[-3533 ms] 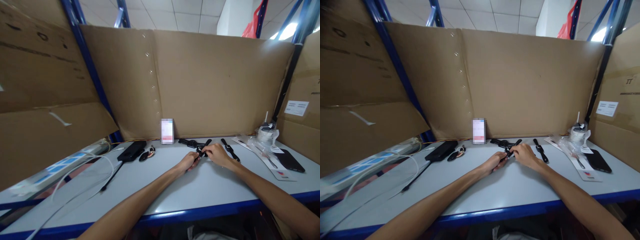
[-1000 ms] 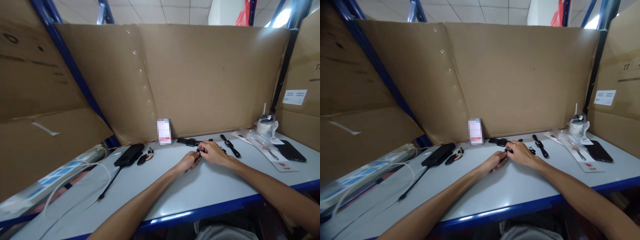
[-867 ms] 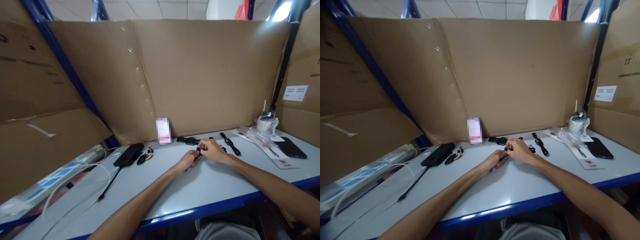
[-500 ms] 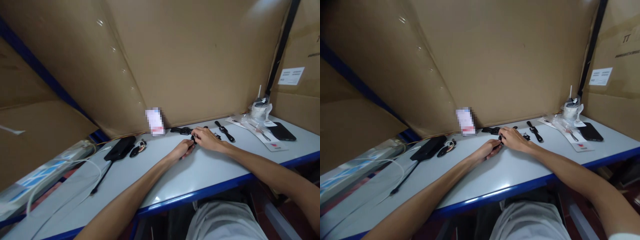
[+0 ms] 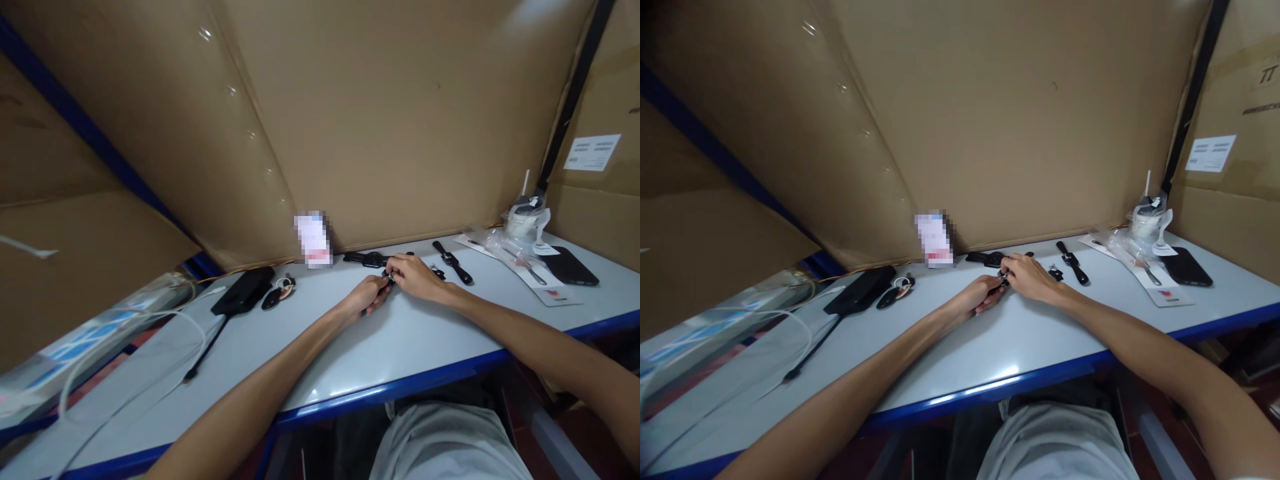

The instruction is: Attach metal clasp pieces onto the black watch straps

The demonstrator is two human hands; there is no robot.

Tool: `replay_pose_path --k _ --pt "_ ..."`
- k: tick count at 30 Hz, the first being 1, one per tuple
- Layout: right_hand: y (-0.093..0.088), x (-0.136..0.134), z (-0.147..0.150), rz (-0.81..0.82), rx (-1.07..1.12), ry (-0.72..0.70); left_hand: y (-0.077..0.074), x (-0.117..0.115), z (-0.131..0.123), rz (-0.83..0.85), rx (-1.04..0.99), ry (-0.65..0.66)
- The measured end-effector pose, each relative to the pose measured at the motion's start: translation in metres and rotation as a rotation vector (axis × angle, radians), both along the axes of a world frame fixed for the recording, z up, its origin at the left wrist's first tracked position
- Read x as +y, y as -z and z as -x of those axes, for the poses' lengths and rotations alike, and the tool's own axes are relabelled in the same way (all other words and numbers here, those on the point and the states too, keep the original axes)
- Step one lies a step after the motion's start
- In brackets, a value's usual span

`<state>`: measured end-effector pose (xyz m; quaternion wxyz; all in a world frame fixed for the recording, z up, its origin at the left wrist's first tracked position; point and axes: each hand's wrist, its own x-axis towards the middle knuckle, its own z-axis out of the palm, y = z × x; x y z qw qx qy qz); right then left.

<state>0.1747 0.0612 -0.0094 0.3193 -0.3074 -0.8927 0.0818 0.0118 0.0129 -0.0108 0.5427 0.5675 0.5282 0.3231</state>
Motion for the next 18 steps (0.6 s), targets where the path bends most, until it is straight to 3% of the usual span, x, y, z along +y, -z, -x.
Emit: replay_pose_path --k 10,15,18 --pt "-0.011 0.001 -0.016 -0.078 -0.152 -0.174 0.007 0.006 0.006 -0.026 -0.003 0.059" --pt "-0.010 -0.004 -0.016 -0.125 -0.232 -0.142 0.009 0.008 0.007 -0.024 -0.016 0.076" --pt "-0.019 -0.005 -0.020 -0.164 -0.253 -0.078 0.009 0.008 0.007 -0.021 -0.030 0.065"
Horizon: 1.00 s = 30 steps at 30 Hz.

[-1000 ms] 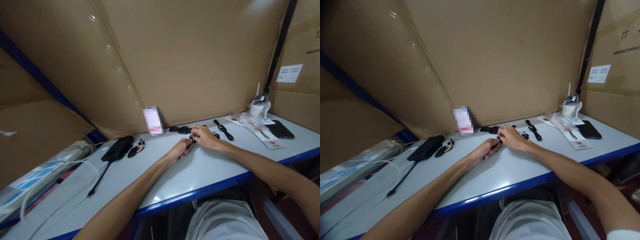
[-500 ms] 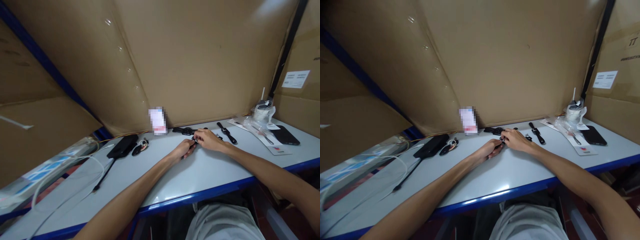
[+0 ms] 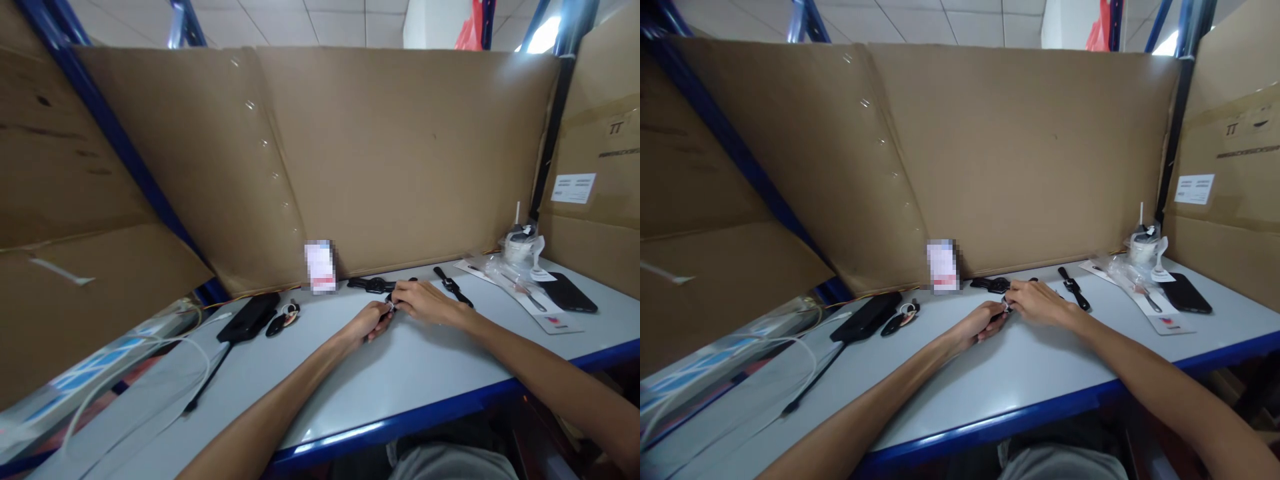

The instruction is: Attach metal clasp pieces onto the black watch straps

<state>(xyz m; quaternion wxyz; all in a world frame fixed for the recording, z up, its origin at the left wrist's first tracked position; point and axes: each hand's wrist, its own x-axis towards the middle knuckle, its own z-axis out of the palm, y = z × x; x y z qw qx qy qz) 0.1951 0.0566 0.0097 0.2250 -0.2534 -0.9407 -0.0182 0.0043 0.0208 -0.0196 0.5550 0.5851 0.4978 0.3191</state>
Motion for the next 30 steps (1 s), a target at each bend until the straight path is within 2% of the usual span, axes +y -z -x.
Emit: replay_pose_path --k 3,6,9,16,20,25,27,30 --pt "-0.013 0.009 -0.016 -0.015 0.024 0.208 0.001 0.000 0.001 0.005 -0.025 -0.011" --pt "-0.020 0.025 -0.038 0.054 -0.068 0.464 0.003 0.001 0.002 0.003 -0.045 0.005" --pt "-0.016 0.040 -0.053 0.138 -0.163 0.563 0.006 0.003 0.004 0.004 -0.048 0.028" --pt "0.002 0.044 -0.042 0.229 -0.182 0.427 0.004 0.002 0.005 -0.011 -0.025 0.096" --pt "-0.009 0.032 -0.038 0.194 -0.187 0.408 -0.002 0.000 0.007 0.016 -0.009 0.162" --pt "-0.031 0.013 -0.033 0.095 0.058 0.393 -0.007 0.001 0.012 0.044 0.011 0.252" --pt "-0.032 0.008 -0.027 0.145 0.084 0.305 -0.008 0.001 0.012 0.043 0.023 0.283" --pt "-0.023 0.006 -0.018 0.289 0.070 0.124 -0.010 0.001 0.013 0.043 0.045 0.335"
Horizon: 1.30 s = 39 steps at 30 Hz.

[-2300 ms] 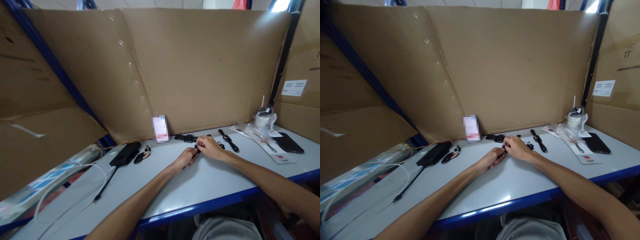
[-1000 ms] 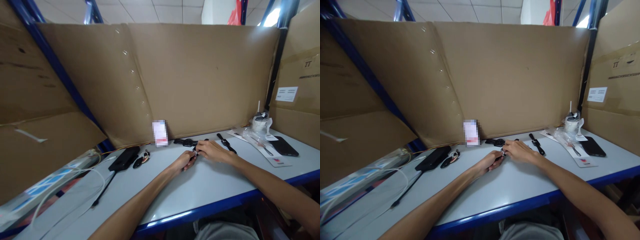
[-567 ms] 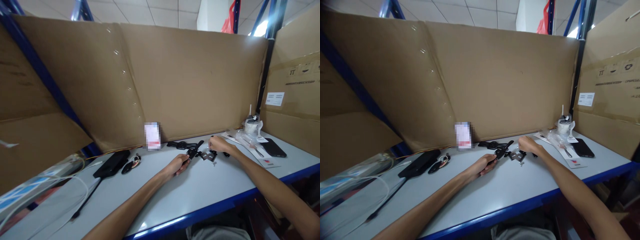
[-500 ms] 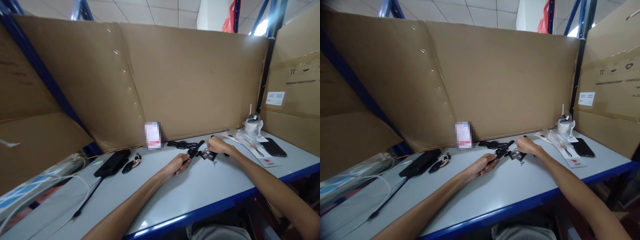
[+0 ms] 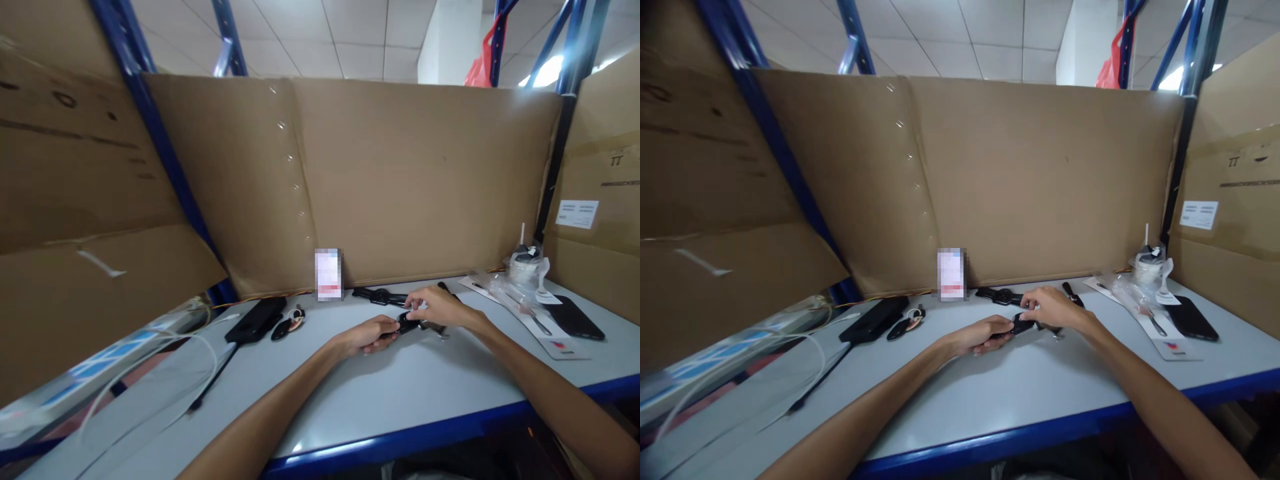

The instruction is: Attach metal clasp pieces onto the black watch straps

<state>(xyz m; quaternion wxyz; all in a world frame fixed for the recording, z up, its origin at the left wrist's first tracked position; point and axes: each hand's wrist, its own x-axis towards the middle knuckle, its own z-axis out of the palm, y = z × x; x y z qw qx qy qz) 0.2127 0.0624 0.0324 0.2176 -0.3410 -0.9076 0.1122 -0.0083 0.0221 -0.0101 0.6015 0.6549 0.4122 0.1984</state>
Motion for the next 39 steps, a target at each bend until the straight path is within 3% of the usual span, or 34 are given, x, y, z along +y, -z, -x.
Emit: replay_pose_path --k 3,8,16,21,27,31,35,39 --pt "0.013 0.003 0.008 0.137 0.011 -0.128 -0.001 0.000 0.000 -0.010 0.019 0.034" --pt "0.026 0.011 0.013 0.288 0.123 -0.166 -0.003 0.000 0.001 -0.036 0.036 0.057" --pt "0.038 0.022 0.016 0.432 0.267 -0.175 -0.007 -0.003 -0.003 -0.050 0.029 0.061" --pt "0.039 0.027 0.017 0.411 0.292 -0.202 -0.006 -0.002 -0.005 -0.079 0.072 0.037" --pt "0.039 0.030 0.018 0.357 0.293 -0.175 -0.008 -0.003 -0.005 -0.121 0.096 0.061" --pt "0.038 0.036 0.020 0.429 0.343 -0.131 -0.010 -0.004 -0.006 -0.146 0.183 0.060" --pt "0.033 0.044 0.016 0.566 0.534 -0.046 -0.010 -0.005 -0.006 -0.159 0.199 0.080" --pt "0.021 0.054 0.000 0.545 0.774 0.093 -0.008 -0.003 -0.005 -0.147 0.188 0.076"
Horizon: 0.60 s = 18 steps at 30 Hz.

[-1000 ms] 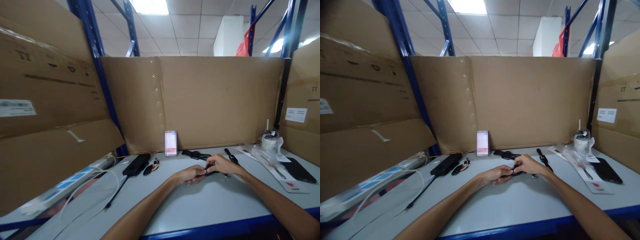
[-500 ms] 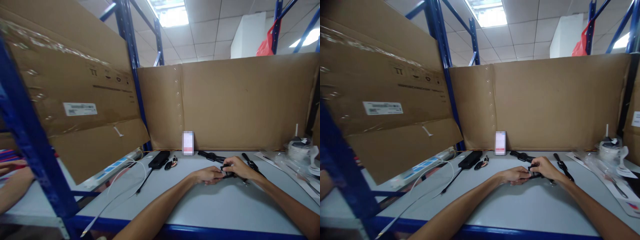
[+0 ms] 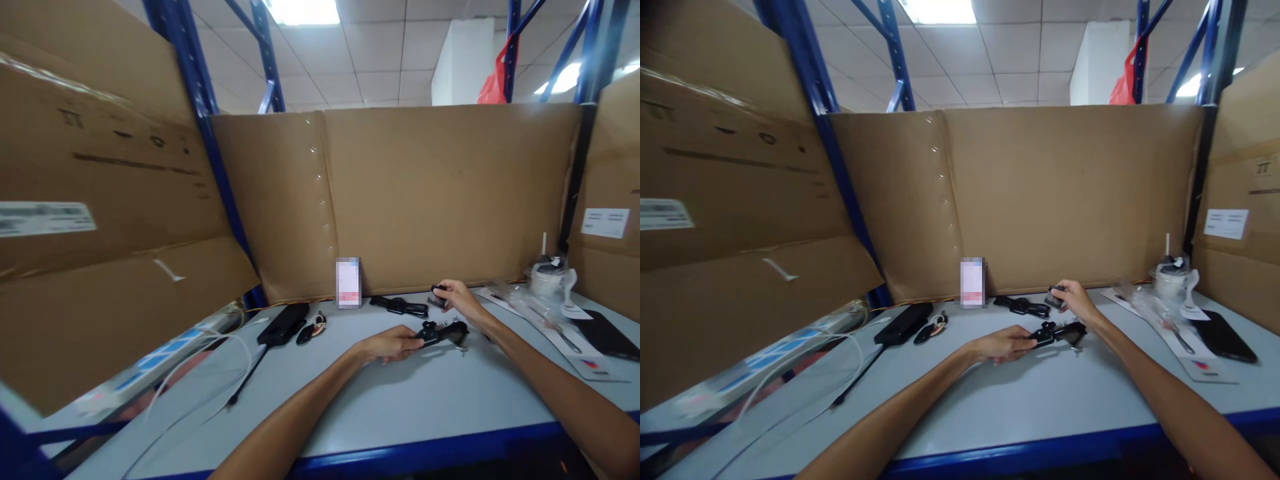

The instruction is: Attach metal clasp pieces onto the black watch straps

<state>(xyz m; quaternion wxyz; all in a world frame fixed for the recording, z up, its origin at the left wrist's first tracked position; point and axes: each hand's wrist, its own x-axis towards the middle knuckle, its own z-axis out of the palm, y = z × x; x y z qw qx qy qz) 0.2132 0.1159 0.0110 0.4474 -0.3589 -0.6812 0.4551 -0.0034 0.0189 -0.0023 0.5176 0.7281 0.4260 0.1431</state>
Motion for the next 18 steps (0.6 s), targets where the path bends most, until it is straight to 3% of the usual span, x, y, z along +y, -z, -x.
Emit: replay_pose_path --k 6,12,18 --pt "-0.011 0.022 -0.040 -0.015 -0.010 0.248 0.001 0.005 0.011 -0.004 -0.055 -0.060" --pt "-0.008 0.039 -0.070 -0.169 -0.667 0.504 0.004 0.023 0.046 -0.159 -0.088 -0.305" --pt "-0.009 0.033 -0.085 -0.141 -0.936 0.561 0.005 0.039 0.073 -0.214 -0.012 -0.412"
